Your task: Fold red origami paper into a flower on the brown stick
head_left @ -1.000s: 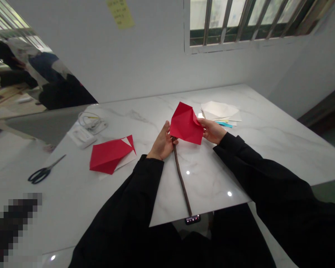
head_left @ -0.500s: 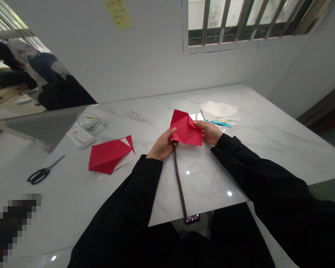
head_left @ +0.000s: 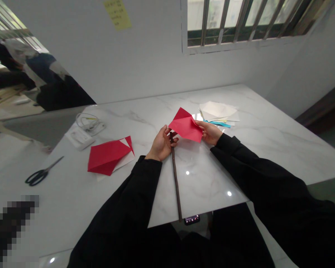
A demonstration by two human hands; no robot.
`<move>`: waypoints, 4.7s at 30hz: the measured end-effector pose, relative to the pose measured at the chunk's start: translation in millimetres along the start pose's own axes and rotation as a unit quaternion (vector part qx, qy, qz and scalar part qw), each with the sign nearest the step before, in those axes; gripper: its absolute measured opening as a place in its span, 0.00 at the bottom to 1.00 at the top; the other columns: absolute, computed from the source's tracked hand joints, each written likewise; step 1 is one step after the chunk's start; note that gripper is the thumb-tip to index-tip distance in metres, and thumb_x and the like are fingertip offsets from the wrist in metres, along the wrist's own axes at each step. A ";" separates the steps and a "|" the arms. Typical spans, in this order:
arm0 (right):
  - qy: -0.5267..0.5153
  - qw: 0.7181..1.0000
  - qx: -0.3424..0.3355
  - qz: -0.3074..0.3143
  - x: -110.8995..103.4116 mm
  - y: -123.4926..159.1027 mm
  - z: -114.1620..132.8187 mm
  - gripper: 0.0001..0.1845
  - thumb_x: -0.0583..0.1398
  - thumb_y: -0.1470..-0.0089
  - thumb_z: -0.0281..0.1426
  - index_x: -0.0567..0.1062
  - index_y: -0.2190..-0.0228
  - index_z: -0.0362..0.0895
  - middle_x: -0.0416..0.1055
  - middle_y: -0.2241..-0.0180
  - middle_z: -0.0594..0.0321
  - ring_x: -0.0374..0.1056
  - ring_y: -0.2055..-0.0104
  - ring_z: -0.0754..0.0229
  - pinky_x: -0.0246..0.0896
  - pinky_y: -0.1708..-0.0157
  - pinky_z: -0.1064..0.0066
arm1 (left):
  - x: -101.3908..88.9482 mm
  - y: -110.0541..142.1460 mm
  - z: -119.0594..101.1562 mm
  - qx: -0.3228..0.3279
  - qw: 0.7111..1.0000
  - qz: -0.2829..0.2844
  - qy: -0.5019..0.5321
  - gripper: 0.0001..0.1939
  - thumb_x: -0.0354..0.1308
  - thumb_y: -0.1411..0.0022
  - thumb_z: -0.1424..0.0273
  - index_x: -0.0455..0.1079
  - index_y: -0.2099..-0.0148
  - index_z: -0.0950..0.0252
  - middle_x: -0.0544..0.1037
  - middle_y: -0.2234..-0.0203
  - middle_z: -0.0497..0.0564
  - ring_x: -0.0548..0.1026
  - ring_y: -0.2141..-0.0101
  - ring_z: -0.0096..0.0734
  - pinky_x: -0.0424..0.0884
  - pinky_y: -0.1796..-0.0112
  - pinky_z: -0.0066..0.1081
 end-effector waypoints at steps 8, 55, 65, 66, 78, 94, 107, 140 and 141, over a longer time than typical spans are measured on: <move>-0.036 0.999 0.005 -0.022 7.2 7.2 0.1 0.08 0.68 0.40 0.27 0.82 0.58 0.44 0.84 0.59 0.59 0.79 0.60 0.60 0.77 0.59 0.72 | 3.8 4.3 2.3 0.021 0.999 0.020 -0.028 0.19 0.76 0.40 0.62 0.74 0.53 0.62 0.75 0.66 0.48 0.68 0.76 0.20 0.59 0.81 0.21; 0.039 0.999 0.009 0.031 14.5 8.7 -6.7 0.07 0.73 0.46 0.26 0.83 0.64 0.46 0.82 0.62 0.60 0.75 0.67 0.64 0.73 0.68 0.76 | 6.4 0.9 3.1 0.054 0.998 -0.009 -0.028 0.18 0.74 0.36 0.59 0.73 0.63 0.66 0.70 0.78 0.43 0.65 0.81 0.19 0.57 0.82 0.22; 0.038 0.999 0.006 0.036 12.3 6.1 -6.5 0.11 0.76 0.49 0.28 0.82 0.65 0.46 0.82 0.62 0.62 0.75 0.67 0.64 0.74 0.68 0.74 | 7.6 3.6 -0.8 0.061 0.998 -0.011 -0.008 0.21 0.76 0.39 0.54 0.75 0.57 0.63 0.71 0.75 0.43 0.67 0.79 0.20 0.57 0.82 0.23; 0.034 0.999 0.006 0.034 12.3 6.3 -6.4 0.10 0.76 0.49 0.27 0.83 0.64 0.46 0.82 0.62 0.61 0.75 0.67 0.65 0.74 0.68 0.75 | 8.2 4.2 -1.1 0.070 0.998 -0.007 -0.010 0.22 0.77 0.40 0.53 0.75 0.57 0.62 0.71 0.75 0.43 0.67 0.79 0.20 0.57 0.82 0.24; 0.063 0.997 0.000 0.040 15.2 10.8 -3.7 0.10 0.75 0.48 0.28 0.84 0.63 0.47 0.83 0.63 0.61 0.74 0.68 0.64 0.74 0.68 0.74 | -0.9 -2.9 4.0 0.156 0.983 -0.046 -0.086 0.25 0.80 0.49 0.70 0.73 0.53 0.61 0.77 0.71 0.43 0.68 0.78 0.19 0.53 0.80 0.22; 0.098 0.992 -0.007 0.077 19.7 17.8 -0.8 0.13 0.75 0.46 0.28 0.83 0.58 0.43 0.83 0.64 0.59 0.76 0.68 0.64 0.71 0.69 0.76 | -13.2 -18.2 7.2 0.245 0.962 -0.050 -0.114 0.18 0.69 0.37 0.64 0.75 0.47 0.64 0.87 0.55 0.56 0.85 0.54 0.45 0.81 0.48 0.42; 0.102 0.992 -0.005 0.078 20.4 17.7 -0.7 0.15 0.77 0.50 0.29 0.83 0.59 0.43 0.83 0.65 0.59 0.75 0.69 0.65 0.72 0.69 0.75 | -10.7 -17.2 7.3 0.247 0.960 -0.059 -0.118 0.15 0.65 0.38 0.70 0.76 0.48 0.64 0.87 0.58 0.56 0.84 0.48 0.49 0.80 0.45 0.44; 0.143 0.982 0.001 0.123 22.9 17.2 -0.5 0.15 0.78 0.53 0.29 0.83 0.63 0.41 0.81 0.68 0.61 0.69 0.74 0.68 0.65 0.73 0.76 | -13.8 -16.3 11.0 0.205 0.967 -0.070 -0.133 0.28 0.64 0.32 0.69 0.73 0.32 0.60 0.84 0.46 0.59 0.83 0.48 0.46 0.80 0.44 0.44; 0.143 0.982 0.001 0.121 22.9 17.2 -0.6 0.15 0.78 0.52 0.28 0.83 0.63 0.41 0.81 0.68 0.61 0.69 0.74 0.68 0.65 0.73 0.76 | -13.7 -16.2 10.8 0.205 0.967 -0.069 -0.133 0.27 0.63 0.32 0.69 0.74 0.32 0.60 0.84 0.46 0.58 0.84 0.48 0.45 0.79 0.44 0.44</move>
Point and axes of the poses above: each hand's wrist, its own y-axis away from the middle knuckle, its own x-axis out of the palm, z = x × y, the point moved 3 cm from there along -y, towards the middle knuckle
